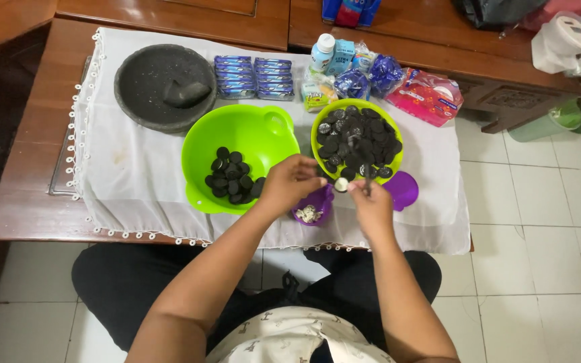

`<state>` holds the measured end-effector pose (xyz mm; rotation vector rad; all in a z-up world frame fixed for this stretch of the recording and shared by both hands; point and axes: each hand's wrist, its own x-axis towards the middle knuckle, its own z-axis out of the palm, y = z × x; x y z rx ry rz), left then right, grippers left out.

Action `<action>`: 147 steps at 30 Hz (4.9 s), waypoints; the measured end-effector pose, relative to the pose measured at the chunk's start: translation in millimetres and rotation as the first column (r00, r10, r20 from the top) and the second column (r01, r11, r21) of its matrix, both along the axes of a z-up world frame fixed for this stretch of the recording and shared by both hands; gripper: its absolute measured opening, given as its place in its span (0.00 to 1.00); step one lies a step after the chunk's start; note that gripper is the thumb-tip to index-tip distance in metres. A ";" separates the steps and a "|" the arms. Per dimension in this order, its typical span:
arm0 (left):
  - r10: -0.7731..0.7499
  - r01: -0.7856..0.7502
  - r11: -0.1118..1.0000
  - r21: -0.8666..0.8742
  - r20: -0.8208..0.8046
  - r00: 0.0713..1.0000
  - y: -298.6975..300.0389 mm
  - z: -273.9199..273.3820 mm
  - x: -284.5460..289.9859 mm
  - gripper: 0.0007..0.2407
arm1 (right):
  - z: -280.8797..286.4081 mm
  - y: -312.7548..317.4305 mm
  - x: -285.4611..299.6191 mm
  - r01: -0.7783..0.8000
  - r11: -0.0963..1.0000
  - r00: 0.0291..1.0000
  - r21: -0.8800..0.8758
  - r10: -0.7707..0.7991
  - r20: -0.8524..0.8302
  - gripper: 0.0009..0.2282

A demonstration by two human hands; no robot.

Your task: The person scrapes the cream filling out of chocolate sandwich cookies into a small bowl using a spoon.

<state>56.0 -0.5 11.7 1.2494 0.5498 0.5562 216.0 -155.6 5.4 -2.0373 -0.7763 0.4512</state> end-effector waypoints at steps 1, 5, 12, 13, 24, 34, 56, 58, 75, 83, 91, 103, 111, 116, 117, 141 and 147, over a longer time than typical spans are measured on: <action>-0.004 0.004 1.000 -0.002 0.002 1.000 1.2 3.3 13.9 0.19 | -3.3 -3.5 8.0 0.004 1.000 1.000 -0.002 -0.004 0.002 0.06; 0.062 0.008 0.846 0.534 -0.115 0.991 8.3 -0.8 69.5 0.18 | 12.4 -13.8 32.0 0.261 0.936 0.880 0.235 -0.131 -0.456 0.04; -0.203 0.184 0.973 0.137 0.133 0.970 -7.8 -11.7 65.7 0.18 | 16.7 -16.0 27.3 0.422 0.871 0.502 0.253 0.008 -0.865 0.05; -0.200 0.184 0.974 0.134 0.120 0.972 -13.5 -14.6 53.1 0.18 | 15.8 -11.2 16.6 0.423 0.872 0.490 0.246 0.009 -0.872 0.05; -0.069 0.137 0.968 -0.211 0.300 0.951 -18.5 -18.5 -41.5 0.19 | 29.3 14.5 -56.2 0.102 0.955 0.392 0.279 0.219 -0.893 0.03; 0.240 -0.117 0.926 -0.360 0.319 0.917 -11.9 -25.3 -58.4 0.18 | 27.7 -13.2 -73.7 -0.184 0.936 0.782 0.299 0.324 -0.533 0.13; 0.250 -0.174 0.943 -0.284 0.260 0.933 -15.1 -17.9 -53.8 0.15 | 13.0 -22.1 -86.3 -0.114 0.968 0.913 0.222 0.190 -0.361 0.12; 0.231 -0.156 0.948 -0.279 0.261 0.937 -17.4 -15.6 -52.5 0.15 | 15.0 -21.9 -85.6 -0.116 0.976 0.920 0.186 0.175 -0.349 0.12; 0.051 -0.050 0.999 0.018 -0.098 0.994 -23.0 -6.3 14.5 0.19 | 1.1 -23.9 -34.6 0.209 0.930 0.858 0.303 -0.027 -0.512 0.11; 0.228 -0.105 0.760 0.642 -0.112 0.967 -2.0 -1.3 81.2 0.21 | 29.5 -20.3 6.7 0.284 0.918 0.834 0.278 -0.094 -0.544 0.08; 0.576 -0.096 0.564 0.820 -0.306 0.758 106.2 -35.6 -34.1 0.12 | 9.1 -3.1 3.3 0.259 0.931 0.795 0.257 -0.054 -0.605 0.09; 0.451 0.638 0.494 0.590 -0.802 0.393 173.5 -114.7 -79.8 0.08 | 16.5 -4.1 -19.7 0.107 0.962 0.832 0.253 0.053 -0.552 0.09; 0.319 0.509 0.605 0.612 -0.773 0.548 137.2 -10.4 -87.0 0.12 | 10.5 -7.7 -23.5 0.113 0.962 0.804 0.249 0.059 -0.592 0.08; -0.068 0.057 0.995 -0.087 -0.128 0.989 76.4 -32.8 -66.6 0.11 | 2.4 6.7 -46.7 0.054 0.955 0.827 0.290 0.120 -0.550 0.04; -0.079 0.112 0.924 -0.366 0.104 0.991 62.0 -35.6 -60.8 0.11 | 3.1 11.8 -52.0 -0.033 0.941 0.863 0.336 0.197 -0.466 0.06; 0.030 0.032 0.922 -0.387 0.153 0.988 -20.7 -11.9 -47.8 0.13 | 17.1 11.5 -65.7 -0.068 0.930 0.920 0.360 0.198 -0.338 0.07; 0.039 0.089 0.805 -0.586 0.202 0.979 -21.8 -11.1 -46.7 0.15 | 20.3 13.0 -44.5 0.199 0.932 0.817 0.303 0.013 -0.577 0.06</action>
